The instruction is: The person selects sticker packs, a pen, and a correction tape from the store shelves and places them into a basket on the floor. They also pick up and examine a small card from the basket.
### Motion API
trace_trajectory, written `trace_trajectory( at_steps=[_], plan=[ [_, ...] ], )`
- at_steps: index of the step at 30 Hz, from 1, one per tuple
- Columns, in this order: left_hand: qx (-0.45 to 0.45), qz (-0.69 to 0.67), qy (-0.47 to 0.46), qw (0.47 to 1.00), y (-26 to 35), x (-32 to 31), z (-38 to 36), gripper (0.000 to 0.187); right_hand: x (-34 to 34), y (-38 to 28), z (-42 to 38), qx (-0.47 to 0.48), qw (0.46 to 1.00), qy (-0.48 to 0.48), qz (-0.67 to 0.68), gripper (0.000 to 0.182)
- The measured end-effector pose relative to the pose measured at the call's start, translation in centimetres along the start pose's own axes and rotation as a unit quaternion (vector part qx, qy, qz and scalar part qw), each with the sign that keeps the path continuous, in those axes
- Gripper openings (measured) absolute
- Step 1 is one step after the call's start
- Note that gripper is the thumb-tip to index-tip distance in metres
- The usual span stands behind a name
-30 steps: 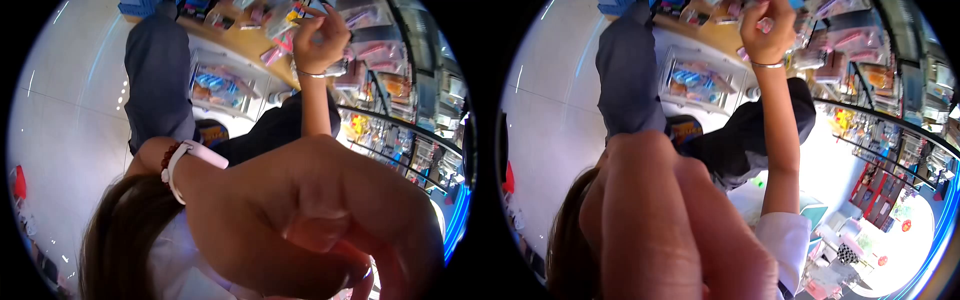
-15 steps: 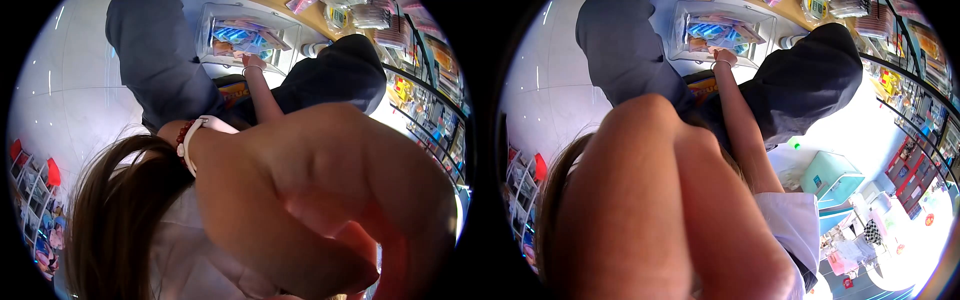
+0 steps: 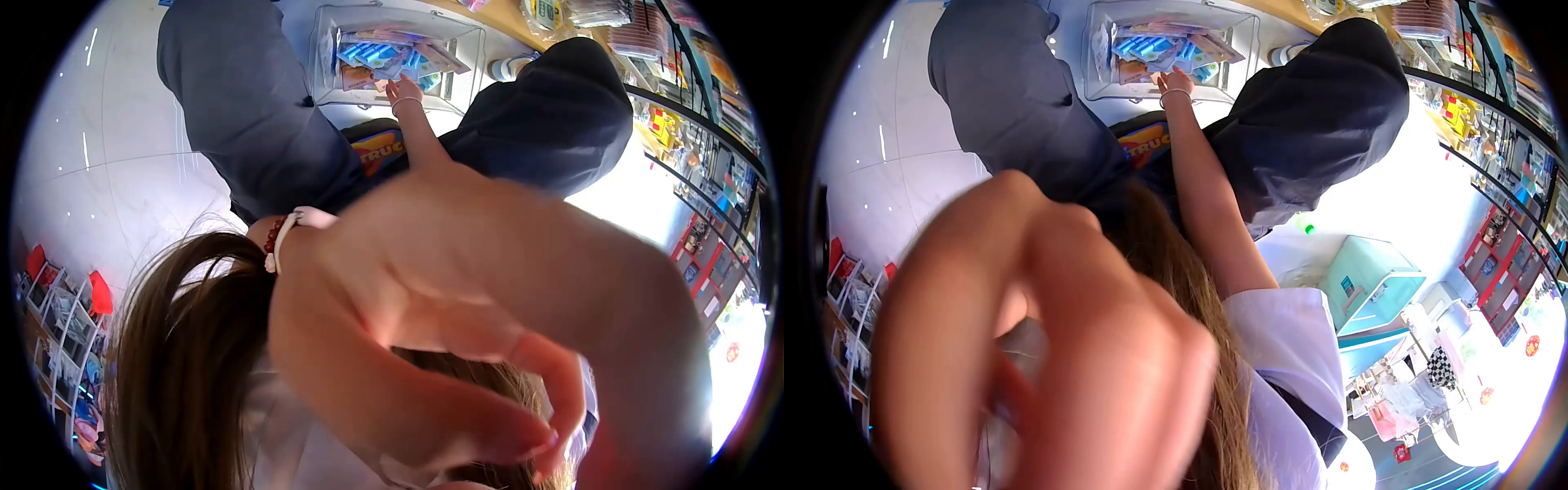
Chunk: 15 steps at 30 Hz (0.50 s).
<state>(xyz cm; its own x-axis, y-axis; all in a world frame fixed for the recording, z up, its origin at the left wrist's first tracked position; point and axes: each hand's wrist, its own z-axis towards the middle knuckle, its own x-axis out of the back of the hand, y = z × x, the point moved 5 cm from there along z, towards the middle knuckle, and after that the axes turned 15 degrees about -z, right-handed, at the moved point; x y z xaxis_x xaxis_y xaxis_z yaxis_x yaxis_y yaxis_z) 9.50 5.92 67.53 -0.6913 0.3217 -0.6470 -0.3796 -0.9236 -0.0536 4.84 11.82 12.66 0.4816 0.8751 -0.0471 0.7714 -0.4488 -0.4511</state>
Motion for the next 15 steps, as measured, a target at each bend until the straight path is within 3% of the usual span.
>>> trace_trajectory(
  at_steps=[3, 7, 8, 10, 15],
  plan=[
    [0.008, 0.017, -0.014, 1.0, 1.2, -0.5, -0.4, 0.013, -0.3, -0.2, -0.4, -0.021, 0.998, -0.025, 0.057, 0.046],
    [0.014, 0.038, -0.041, 0.998, 3.1, -1.6, -1.1, 0.014, -0.2, 0.4, 0.2, -0.035, 0.993, -0.045, 0.106, 0.048],
    [0.016, 0.045, -0.049, 0.998, 3.2, -2.0, -1.2, 0.015, -0.5, 0.7, 0.9, -0.028, 0.987, -0.096, 0.124, 0.036],
    [0.015, 0.054, -0.054, 0.997, 3.8, -2.2, -1.4, 0.016, -1.3, 1.0, 2.0, -0.018, 0.976, -0.165, 0.143, 0.031],
    [0.021, 0.068, -0.067, 0.995, 4.7, -2.8, -1.8, 0.018, -2.0, 0.8, 1.1, -0.007, 0.989, -0.112, 0.101, 0.025]
  ],
)
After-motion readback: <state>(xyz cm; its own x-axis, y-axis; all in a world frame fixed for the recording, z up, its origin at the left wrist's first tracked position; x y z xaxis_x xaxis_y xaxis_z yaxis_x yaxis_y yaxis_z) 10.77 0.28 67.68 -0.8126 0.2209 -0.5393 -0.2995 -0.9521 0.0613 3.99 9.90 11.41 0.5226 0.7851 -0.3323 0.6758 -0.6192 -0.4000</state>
